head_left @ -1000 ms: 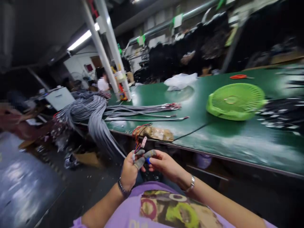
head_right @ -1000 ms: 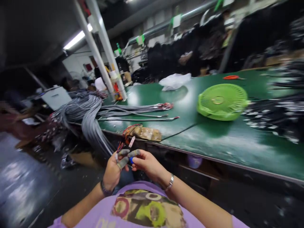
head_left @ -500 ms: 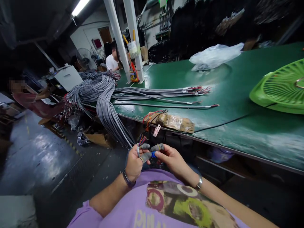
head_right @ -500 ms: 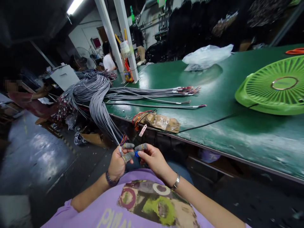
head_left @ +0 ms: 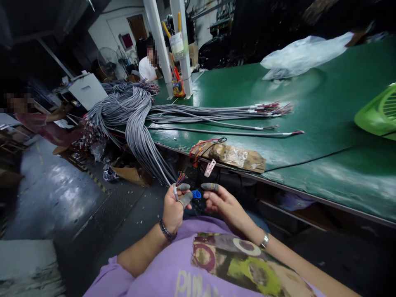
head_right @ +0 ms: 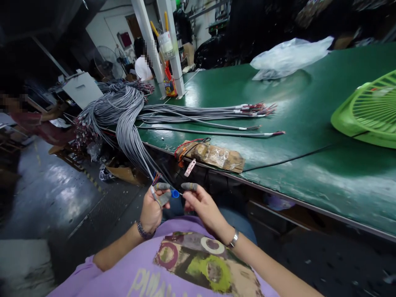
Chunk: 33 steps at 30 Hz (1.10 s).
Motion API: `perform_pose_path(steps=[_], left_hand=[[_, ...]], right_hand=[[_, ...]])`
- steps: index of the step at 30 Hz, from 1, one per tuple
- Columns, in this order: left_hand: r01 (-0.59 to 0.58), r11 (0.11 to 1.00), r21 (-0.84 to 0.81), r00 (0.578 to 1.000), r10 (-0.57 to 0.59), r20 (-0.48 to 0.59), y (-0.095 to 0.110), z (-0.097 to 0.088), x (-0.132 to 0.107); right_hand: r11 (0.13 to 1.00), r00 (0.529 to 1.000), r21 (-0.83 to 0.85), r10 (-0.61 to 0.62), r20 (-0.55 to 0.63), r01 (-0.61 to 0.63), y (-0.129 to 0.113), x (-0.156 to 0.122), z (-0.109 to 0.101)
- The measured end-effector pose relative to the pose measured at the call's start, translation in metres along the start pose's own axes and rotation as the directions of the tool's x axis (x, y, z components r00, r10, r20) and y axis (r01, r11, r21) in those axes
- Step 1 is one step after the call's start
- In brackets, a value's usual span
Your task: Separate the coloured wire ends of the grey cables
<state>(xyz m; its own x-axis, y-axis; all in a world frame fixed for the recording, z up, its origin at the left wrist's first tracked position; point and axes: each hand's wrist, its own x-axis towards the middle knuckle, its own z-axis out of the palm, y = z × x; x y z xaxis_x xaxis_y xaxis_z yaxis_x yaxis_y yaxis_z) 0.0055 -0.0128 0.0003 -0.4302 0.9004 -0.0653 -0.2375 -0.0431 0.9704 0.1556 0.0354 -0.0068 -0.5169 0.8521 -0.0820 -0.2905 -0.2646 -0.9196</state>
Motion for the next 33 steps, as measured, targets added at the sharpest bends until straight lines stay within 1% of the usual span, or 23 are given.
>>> perform_pose_path(steps=[2,3,4,6,8,9,10,11,12,14,15,16,18,20,23,25,29,33], left_hand=[[-0.005,1.000,0.029,0.999,0.004,0.042,-0.002,0.002,-0.002],[-0.002,0.999,0.046,0.998,-0.001,0.067,-0.002,0.002,-0.003],[0.004,0.998,0.062,0.996,-0.010,0.091,-0.003,0.003,-0.004],[0.009,0.996,0.086,0.993,-0.019,0.120,-0.004,0.003,-0.004],[-0.008,0.996,0.086,0.994,-0.001,0.109,-0.005,0.001,-0.003],[-0.019,0.997,0.080,0.996,0.011,0.092,-0.005,0.000,-0.002],[-0.028,0.997,0.073,0.997,0.022,0.074,-0.006,-0.001,-0.001],[-0.035,0.997,0.070,0.998,0.031,0.059,-0.006,-0.002,-0.001],[-0.038,0.997,0.071,0.998,0.035,0.054,-0.006,-0.003,-0.001],[-0.040,0.995,0.088,0.997,0.034,0.068,-0.006,-0.004,-0.001],[-0.040,0.994,0.100,0.996,0.032,0.083,-0.006,-0.004,-0.002],[-0.040,0.993,0.113,0.994,0.029,0.102,-0.005,-0.004,-0.003],[-0.041,0.990,0.137,0.990,0.021,0.141,-0.004,-0.005,-0.005],[-0.041,0.986,0.164,0.983,0.011,0.181,-0.002,-0.006,-0.006],[-0.044,0.980,0.192,0.974,0.000,0.227,-0.001,-0.008,-0.005],[-0.039,0.978,0.204,0.968,-0.014,0.252,-0.001,-0.009,-0.005],[-0.011,0.975,0.222,0.951,-0.058,0.304,0.002,-0.010,-0.004],[0.021,0.968,0.249,0.948,-0.098,0.301,0.007,-0.008,-0.005]], right_hand=[[0.998,0.993,-0.062,-0.018,0.119,0.026,0.001,0.000,0.004],[0.994,0.989,-0.102,-0.036,0.144,0.051,0.001,0.000,0.005],[0.987,0.988,-0.143,-0.049,0.143,0.069,0.001,0.000,0.005],[0.981,0.996,-0.182,-0.047,0.075,0.060,0.003,0.002,0.003],[0.995,0.999,-0.098,-0.007,-0.047,0.003,0.004,0.003,-0.002],[0.999,0.995,-0.015,0.036,-0.094,-0.038,0.004,0.004,-0.003],[0.994,0.989,0.073,0.091,-0.115,-0.083,0.005,0.004,-0.005],[0.981,0.984,0.143,0.148,-0.101,-0.133,0.005,0.003,-0.005],[0.966,0.979,0.184,0.196,-0.059,-0.182,0.004,0.002,-0.005],[0.956,0.970,0.163,0.239,0.044,-0.243,0.004,-0.001,-0.004],[0.967,0.973,0.118,0.221,0.066,-0.228,0.003,-0.002,-0.004],[0.981,0.981,0.058,0.181,0.067,-0.185,0.003,-0.002,-0.003],[0.994,0.997,-0.084,0.074,0.038,-0.070,0.002,-0.003,-0.004],[0.978,0.999,-0.208,-0.026,0.029,0.031,0.000,-0.003,-0.005],[0.942,0.990,-0.312,-0.097,0.099,0.124,-0.002,-0.004,-0.007],[0.936,0.987,-0.328,-0.088,0.132,0.127,-0.003,-0.005,-0.008],[0.950,0.991,-0.301,-0.049,0.127,0.085,0.000,-0.006,-0.009],[0.919,0.987,-0.376,-0.072,0.143,0.122,0.005,-0.006,-0.011]])
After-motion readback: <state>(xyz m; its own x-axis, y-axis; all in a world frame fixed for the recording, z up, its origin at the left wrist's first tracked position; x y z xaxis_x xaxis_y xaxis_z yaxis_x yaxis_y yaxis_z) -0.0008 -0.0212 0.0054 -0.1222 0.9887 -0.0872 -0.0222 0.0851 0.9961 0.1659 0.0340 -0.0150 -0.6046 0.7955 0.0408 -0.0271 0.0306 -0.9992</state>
